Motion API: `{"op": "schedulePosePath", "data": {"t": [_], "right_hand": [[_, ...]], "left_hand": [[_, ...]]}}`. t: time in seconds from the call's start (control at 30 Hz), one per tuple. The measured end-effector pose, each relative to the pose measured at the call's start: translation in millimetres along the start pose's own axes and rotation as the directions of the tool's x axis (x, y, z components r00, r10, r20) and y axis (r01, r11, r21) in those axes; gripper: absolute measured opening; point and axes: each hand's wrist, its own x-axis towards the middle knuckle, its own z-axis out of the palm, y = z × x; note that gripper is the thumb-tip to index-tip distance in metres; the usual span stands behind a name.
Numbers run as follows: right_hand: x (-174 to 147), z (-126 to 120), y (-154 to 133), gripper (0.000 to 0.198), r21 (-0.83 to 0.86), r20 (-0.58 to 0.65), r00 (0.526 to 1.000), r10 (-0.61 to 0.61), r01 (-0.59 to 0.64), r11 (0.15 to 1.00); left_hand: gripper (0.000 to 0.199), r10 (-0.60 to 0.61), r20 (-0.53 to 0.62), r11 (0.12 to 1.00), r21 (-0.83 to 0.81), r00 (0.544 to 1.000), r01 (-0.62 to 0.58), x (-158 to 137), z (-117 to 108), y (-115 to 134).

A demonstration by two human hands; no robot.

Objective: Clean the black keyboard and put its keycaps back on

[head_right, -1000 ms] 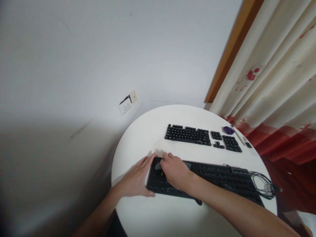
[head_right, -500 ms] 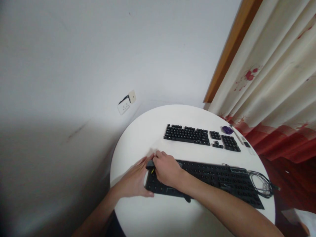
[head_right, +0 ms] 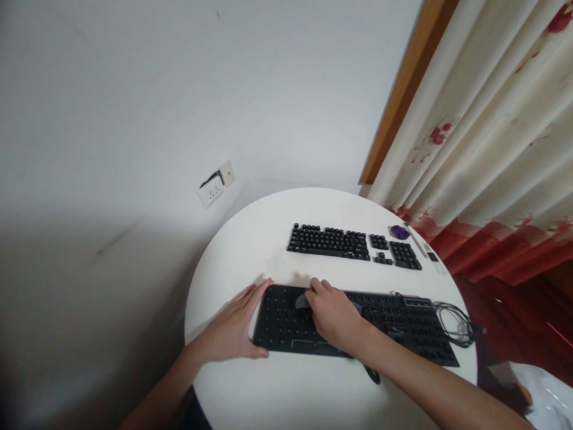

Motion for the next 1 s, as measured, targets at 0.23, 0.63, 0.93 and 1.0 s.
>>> {"op": "schedulePosePath", "data": {"t": [0.23,0.63,0.93,1.0], "right_hand": [[-20.1,-7.7,23.7,0.031,0.086,-0.003,0.999,0.054,-0.053,0.995],[42.8,-6.1,-21.9,0.033,-0.016,-0.072,0.983,-0.17,0.169,0.986],[22.8,-7.5,3.4,0.028,-0.064,-0.019,0.995,-0.103,0.101,0.993],[13.7,-7.8,15.4,0.026,-0.071,-0.004,0.998,-0.06,0.059,0.996]], "left_hand": [[0.141,-0.005,-0.007,1.0,-0.017,1.0,0.005,-0.5,-2.0,1.4],[0.141,-0.028,-0.01,1.0,0.009,1.0,0.028,-2.4,4.0,-3.8],[0.138,-0.011,-0.009,1.0,-0.004,1.0,0.011,-0.3,2.8,-2.1],[0.138,0.0,-0.012,1.0,-0.007,1.0,0.0,0.1,1.6,-1.3]]}}
